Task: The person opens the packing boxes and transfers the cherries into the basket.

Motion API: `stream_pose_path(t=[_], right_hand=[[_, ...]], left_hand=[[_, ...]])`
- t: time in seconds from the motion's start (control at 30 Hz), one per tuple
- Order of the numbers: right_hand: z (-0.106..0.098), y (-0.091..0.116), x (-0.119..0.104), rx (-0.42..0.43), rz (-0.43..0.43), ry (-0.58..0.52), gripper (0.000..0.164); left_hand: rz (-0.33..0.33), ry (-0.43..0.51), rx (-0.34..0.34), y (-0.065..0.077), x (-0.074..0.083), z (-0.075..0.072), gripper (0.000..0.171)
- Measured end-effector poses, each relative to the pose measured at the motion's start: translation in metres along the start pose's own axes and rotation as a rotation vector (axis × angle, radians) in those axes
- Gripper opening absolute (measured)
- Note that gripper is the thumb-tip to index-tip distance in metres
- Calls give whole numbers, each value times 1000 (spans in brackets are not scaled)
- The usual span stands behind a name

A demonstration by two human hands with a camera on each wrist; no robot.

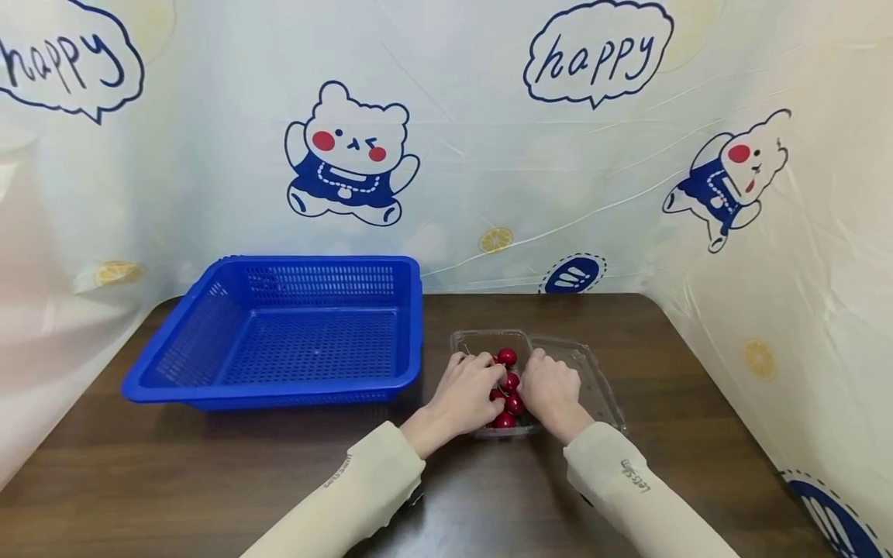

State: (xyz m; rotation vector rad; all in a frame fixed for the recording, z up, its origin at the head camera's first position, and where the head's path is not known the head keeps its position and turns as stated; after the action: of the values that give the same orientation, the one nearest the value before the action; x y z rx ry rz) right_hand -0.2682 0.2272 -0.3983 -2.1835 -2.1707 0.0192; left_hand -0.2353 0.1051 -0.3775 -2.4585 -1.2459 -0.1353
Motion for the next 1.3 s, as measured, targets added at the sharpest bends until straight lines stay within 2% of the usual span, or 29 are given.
stream_pose_path(t=[0.2, 0.37, 0.67, 0.9, 1.13, 1.3], right_hand=[[-5, 0, 3, 9, -4, 12, 30], [-4, 0, 2, -2, -4, 5, 30], [1, 2, 0, 15, 7, -6, 30], [5, 4, -1, 12, 19, -16, 30], [5, 4, -2, 9, 19, -22, 30], [3, 3, -2, 18, 23, -25, 30]], left_hand=[[24, -55, -39, -9, 5, 6, 21], [30, -77, -97, -9, 4, 12, 17], [93, -130, -144, -7, 8, 16, 26], [70, -192, -188, -6, 7, 21, 21], [53, -183, -257, -7, 5, 25, 26], [53, -170, -264, -9, 4, 27, 26]])
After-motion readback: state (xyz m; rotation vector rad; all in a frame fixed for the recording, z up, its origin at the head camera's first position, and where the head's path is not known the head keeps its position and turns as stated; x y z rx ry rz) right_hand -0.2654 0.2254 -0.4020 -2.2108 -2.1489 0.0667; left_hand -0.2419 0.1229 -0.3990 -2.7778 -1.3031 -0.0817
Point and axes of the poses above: each hand's wrist, its own y-axis away from the middle knuckle, its own z-axis out of the palm, x = y × z, the point moved 6 cm from there along -y, towards the middle knuckle, and after that the axes turned 6 degrees about y, right-handed, at the moved point
